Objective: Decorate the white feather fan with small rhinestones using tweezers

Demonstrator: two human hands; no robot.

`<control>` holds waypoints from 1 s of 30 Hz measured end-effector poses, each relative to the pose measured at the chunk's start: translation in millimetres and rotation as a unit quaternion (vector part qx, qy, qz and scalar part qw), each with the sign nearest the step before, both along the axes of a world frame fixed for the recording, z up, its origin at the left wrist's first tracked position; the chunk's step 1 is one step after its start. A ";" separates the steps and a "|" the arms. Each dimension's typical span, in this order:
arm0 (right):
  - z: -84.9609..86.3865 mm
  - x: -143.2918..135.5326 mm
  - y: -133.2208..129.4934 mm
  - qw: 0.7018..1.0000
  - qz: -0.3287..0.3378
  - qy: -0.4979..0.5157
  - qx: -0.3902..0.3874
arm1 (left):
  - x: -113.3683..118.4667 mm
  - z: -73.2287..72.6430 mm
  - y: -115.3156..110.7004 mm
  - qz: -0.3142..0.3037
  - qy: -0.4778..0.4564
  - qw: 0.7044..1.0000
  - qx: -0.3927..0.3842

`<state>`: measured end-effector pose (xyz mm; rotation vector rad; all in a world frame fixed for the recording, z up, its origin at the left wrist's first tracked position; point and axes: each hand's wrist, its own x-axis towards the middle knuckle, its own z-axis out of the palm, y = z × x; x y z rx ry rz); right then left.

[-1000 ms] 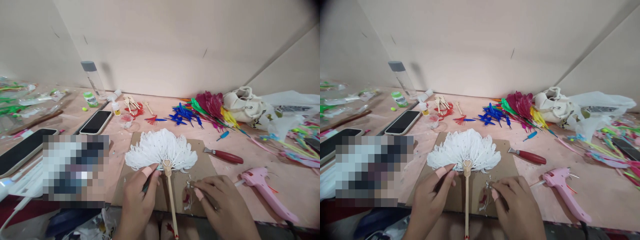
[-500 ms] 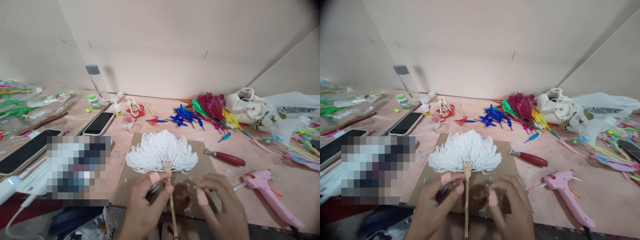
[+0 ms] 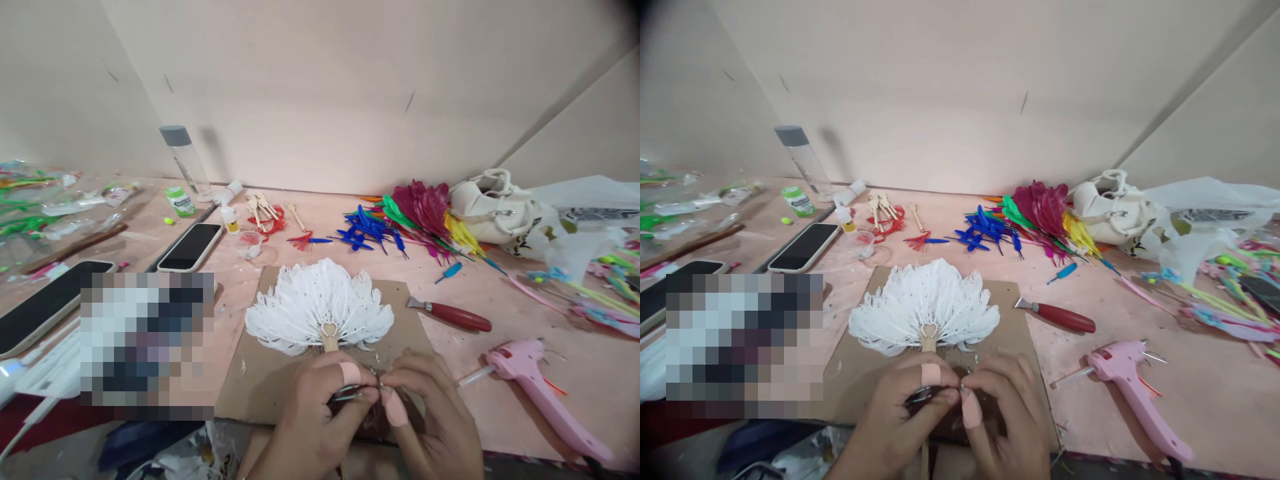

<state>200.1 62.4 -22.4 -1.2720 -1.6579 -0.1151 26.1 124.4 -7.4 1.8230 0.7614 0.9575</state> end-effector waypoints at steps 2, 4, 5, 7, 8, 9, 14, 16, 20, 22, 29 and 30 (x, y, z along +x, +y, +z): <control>-2.4 1.1 -0.6 1.000 0.003 0.006 -0.009 | 1.4 -0.4 0.8 -0.010 0.015 1.000 0.011; -5.0 0.0 -1.4 1.000 -0.001 0.022 -0.009 | 2.8 -1.4 1.0 -0.009 0.026 0.999 0.039; -6.0 -1.7 -1.8 0.999 -0.012 0.044 -0.002 | 3.4 -2.4 0.9 -0.007 0.033 0.998 0.057; -7.6 -6.5 -2.9 0.991 -0.058 0.116 0.026 | 4.5 -5.8 0.4 -0.001 0.056 0.994 0.092; -8.2 -9.1 -3.5 0.983 -0.087 0.155 0.042 | 5.0 -8.1 -0.1 0.004 0.068 0.992 0.109; -8.7 -11.3 -4.2 0.973 -0.119 0.190 0.058 | 5.5 -10.6 -0.5 0.009 0.078 0.989 0.123; -12.0 -12.4 -7.2 0.967 -0.145 0.202 0.052 | 6.8 -17.6 -2.0 0.012 0.059 0.987 0.147; -12.7 -10.4 -7.8 0.972 -0.131 0.190 0.039 | 6.8 -15.6 -1.7 0.013 0.040 0.990 0.134; -11.9 -6.8 -7.2 0.982 -0.094 0.165 0.015 | 4.3 -6.8 -0.5 0.034 0.024 0.993 0.108; -10.3 -5.3 -5.7 0.988 -0.073 0.135 0.009 | 1.9 -2.6 0.1 0.038 0.015 0.995 0.089; 1.0 -3.8 0.9 1.000 -0.019 -0.016 0.011 | -3.5 5.8 2.3 -0.010 -0.037 0.999 0.016; 2.5 -4.0 1.4 1.000 -0.014 -0.017 0.012 | -3.7 6.0 2.3 -0.013 -0.039 0.999 0.013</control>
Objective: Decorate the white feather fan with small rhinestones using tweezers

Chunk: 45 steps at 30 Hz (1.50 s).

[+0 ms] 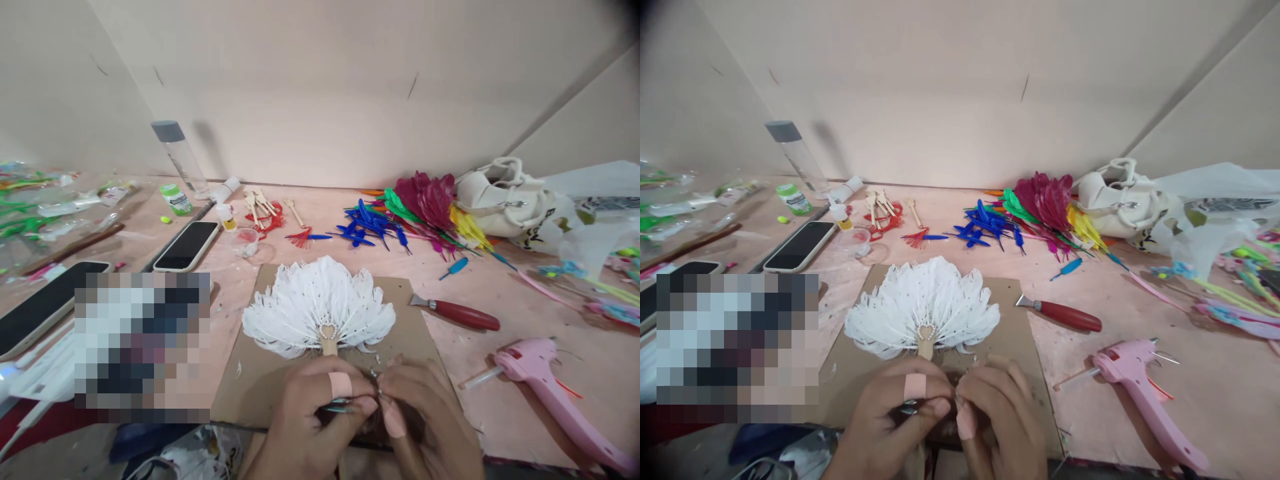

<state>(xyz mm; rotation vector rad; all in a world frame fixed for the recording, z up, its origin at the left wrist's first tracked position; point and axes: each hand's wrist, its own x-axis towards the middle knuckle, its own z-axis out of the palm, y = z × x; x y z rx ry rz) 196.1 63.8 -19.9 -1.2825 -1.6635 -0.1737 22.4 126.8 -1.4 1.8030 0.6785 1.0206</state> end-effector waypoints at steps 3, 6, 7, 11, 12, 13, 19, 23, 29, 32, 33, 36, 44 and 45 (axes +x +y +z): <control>2.7 -0.4 0.8 1.000 0.017 0.001 0.003 | -1.2 -1.2 -0.1 0.003 -0.002 1.000 -0.003; 3.4 0.1 0.5 0.999 0.041 0.005 -0.002 | -4.4 -4.5 -0.1 0.003 0.008 1.000 -0.013; 3.5 0.6 0.2 0.999 0.050 0.011 -0.004 | -5.8 -5.6 0.0 0.001 0.013 1.000 -0.019; 3.7 3.4 -2.0 0.998 0.060 0.027 -0.015 | -10.5 -7.8 0.8 -0.012 0.017 0.998 -0.053; 3.7 4.1 -2.6 0.998 0.057 0.026 -0.017 | -11.1 -7.5 0.9 -0.016 0.013 0.998 -0.061; 3.7 4.6 -3.3 0.998 0.057 0.022 -0.020 | -11.3 -7.0 1.0 -0.017 0.010 0.998 -0.067; 3.8 5.0 -5.9 0.998 0.052 0.024 -0.036 | -8.0 -3.3 -0.3 -0.003 0.010 0.999 -0.053; 3.3 5.7 -6.6 0.999 0.032 -0.016 -0.014 | -4.8 -4.9 -0.8 0.004 0.024 1.000 -0.016; 5.5 5.5 -5.1 1.000 0.020 -0.013 -0.020 | -4.1 -12.5 -2.3 0.021 0.023 0.999 0.012; 7.2 2.8 -3.4 0.999 0.035 -0.003 -0.021 | -6.2 -12.9 -2.5 0.001 0.028 1.000 0.006; 7.5 1.9 -3.0 0.999 0.038 0.004 -0.022 | -6.9 -12.0 -2.5 -0.007 0.032 0.999 0.002; 7.8 0.3 -1.6 0.999 0.044 0.014 -0.025 | -7.6 -7.7 -3.0 -0.017 0.049 0.999 -0.005; 7.6 -0.4 0.4 0.998 0.046 0.018 -0.034 | -6.2 -4.7 -7.5 0.005 0.060 0.998 -0.010; 6.7 -0.8 -0.6 0.998 0.037 0.027 -0.034 | -6.0 -4.5 -7.7 0.004 0.057 0.998 -0.012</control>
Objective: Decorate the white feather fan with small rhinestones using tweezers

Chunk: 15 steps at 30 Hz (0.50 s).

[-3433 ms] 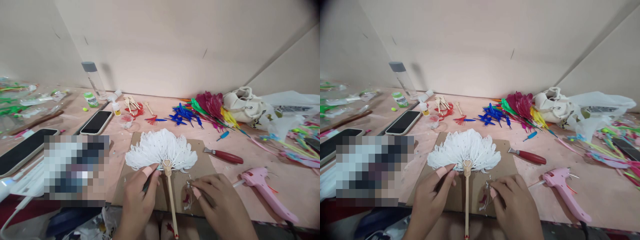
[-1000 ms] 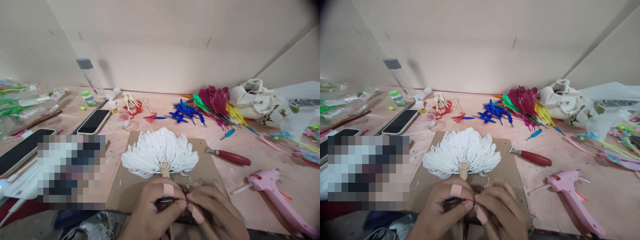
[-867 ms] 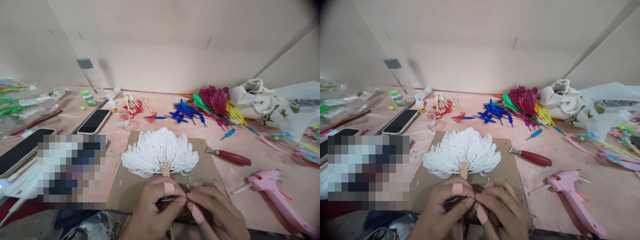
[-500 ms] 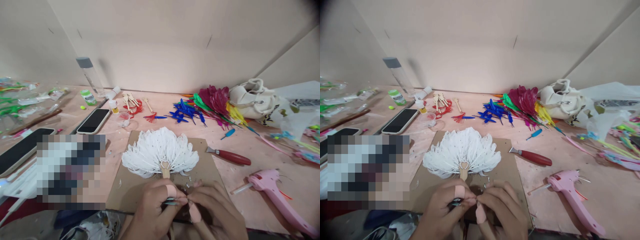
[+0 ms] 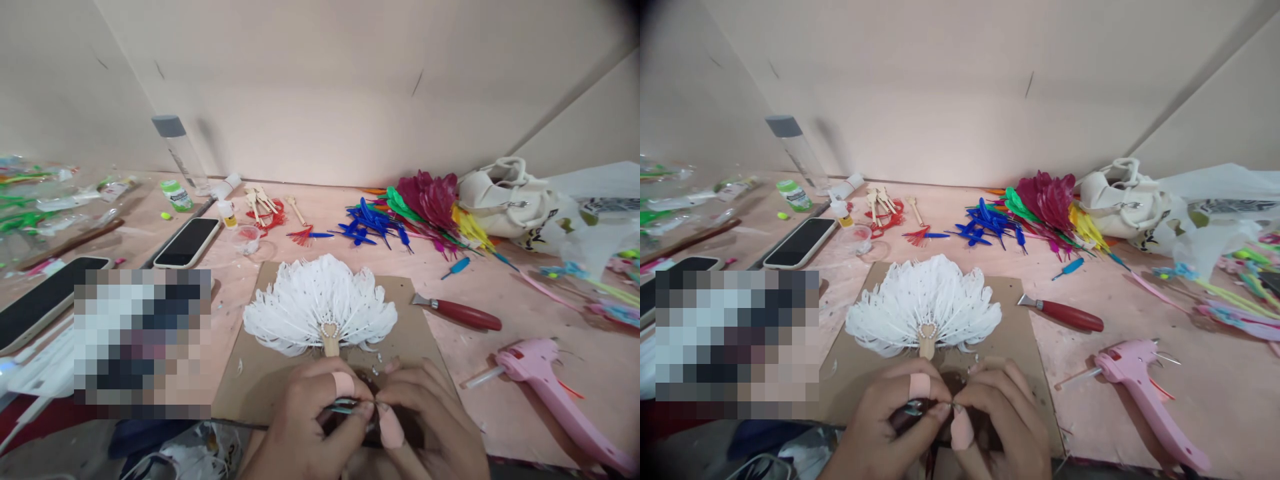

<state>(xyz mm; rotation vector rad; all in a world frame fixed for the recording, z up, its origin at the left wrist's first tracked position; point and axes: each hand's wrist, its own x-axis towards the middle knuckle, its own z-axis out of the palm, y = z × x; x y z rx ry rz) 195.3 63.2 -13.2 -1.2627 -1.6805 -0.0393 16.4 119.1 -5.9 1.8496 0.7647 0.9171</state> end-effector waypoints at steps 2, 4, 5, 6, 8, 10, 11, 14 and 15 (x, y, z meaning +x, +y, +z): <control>-2.3 -0.9 -2.6 1.000 -0.020 0.017 0.002 | 0.6 0.8 0.2 0.008 -0.004 1.000 0.002; -4.8 -1.7 -5.3 0.998 -0.041 0.048 0.007 | 1.0 1.7 0.9 0.022 -0.005 1.000 0.009; -5.8 -2.1 -6.3 0.997 -0.047 0.057 0.009 | 0.9 2.0 1.5 0.031 -0.004 0.999 0.014; -6.6 -2.3 -6.9 0.997 -0.050 0.064 0.011 | 0.7 2.0 2.1 0.039 -0.003 0.999 0.016; -7.2 -2.8 -7.2 0.996 -0.050 0.073 0.015 | -0.5 1.7 3.5 0.038 -0.006 0.999 0.015; -6.4 -3.0 -6.6 0.996 -0.042 0.073 0.013 | -2.0 1.0 4.5 0.022 -0.019 1.000 -0.001; -5.7 -3.0 -6.1 0.996 -0.039 0.074 0.012 | -2.6 0.6 4.8 0.007 -0.030 0.999 -0.014; -3.7 -2.7 -5.5 0.998 -0.034 0.057 0.005 | -3.3 0.4 4.8 -0.025 -0.061 0.997 -0.050; -3.5 -2.5 -5.6 0.998 -0.032 0.050 0.003 | -3.3 0.5 4.7 -0.029 -0.066 0.996 -0.055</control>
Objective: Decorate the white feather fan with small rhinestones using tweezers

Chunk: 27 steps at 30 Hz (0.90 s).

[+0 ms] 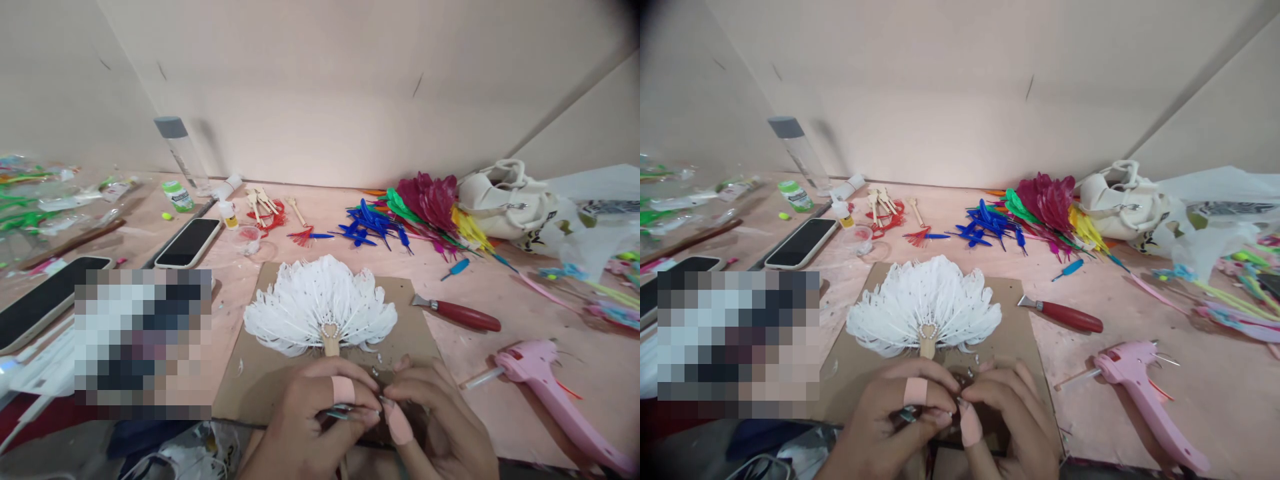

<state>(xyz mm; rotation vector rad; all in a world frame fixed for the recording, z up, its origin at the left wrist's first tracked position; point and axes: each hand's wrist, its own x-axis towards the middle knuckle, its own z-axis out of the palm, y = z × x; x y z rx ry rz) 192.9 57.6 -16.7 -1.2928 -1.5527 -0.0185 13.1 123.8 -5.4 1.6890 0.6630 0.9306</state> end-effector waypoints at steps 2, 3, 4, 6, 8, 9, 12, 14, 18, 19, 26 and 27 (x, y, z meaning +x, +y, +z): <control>-0.2 0.9 -0.2 1.000 0.011 -0.012 -0.008 | 0.2 0.3 0.1 -0.001 -0.005 1.000 0.003; -0.5 1.5 -0.3 1.000 0.018 -0.014 -0.012 | 0.2 0.5 0.3 0.000 -0.005 1.000 0.007; -0.8 2.1 -0.4 0.999 0.024 -0.013 -0.017 | 0.1 0.6 0.5 0.001 -0.003 1.000 0.009; -1.3 3.4 -0.5 0.999 0.034 -0.010 -0.025 | -0.3 0.7 1.1 0.000 0.005 1.000 0.011; -1.3 4.7 -0.7 0.999 0.041 -0.005 -0.020 | -0.8 0.4 1.4 0.005 0.013 1.000 0.016; -1.0 5.4 -0.9 0.999 0.044 -0.003 -0.013 | -1.1 0.1 1.5 0.007 0.016 1.000 0.019; 0.3 7.8 -1.7 0.999 0.034 -0.003 0.014 | -1.2 -1.7 1.2 0.022 0.025 0.999 0.030; 0.7 9.2 -1.9 0.999 0.030 -0.011 0.024 | -0.9 -3.0 0.6 0.029 0.031 0.999 0.034; 0.2 9.1 -1.2 0.998 0.041 -0.031 0.025 | 0.1 -3.9 -0.8 0.029 0.032 0.999 0.029; 0.4 8.7 -1.0 0.998 0.043 -0.034 0.024 | 0.4 -3.8 -1.0 0.026 0.028 0.999 0.028; 3.6 8.2 0.8 0.995 0.061 -0.080 0.024 | -0.1 -3.9 -0.2 -0.002 0.009 1.000 0.018; 3.4 8.3 1.1 0.994 0.062 -0.083 0.024 | -0.2 -4.0 0.0 -0.006 0.010 1.000 0.016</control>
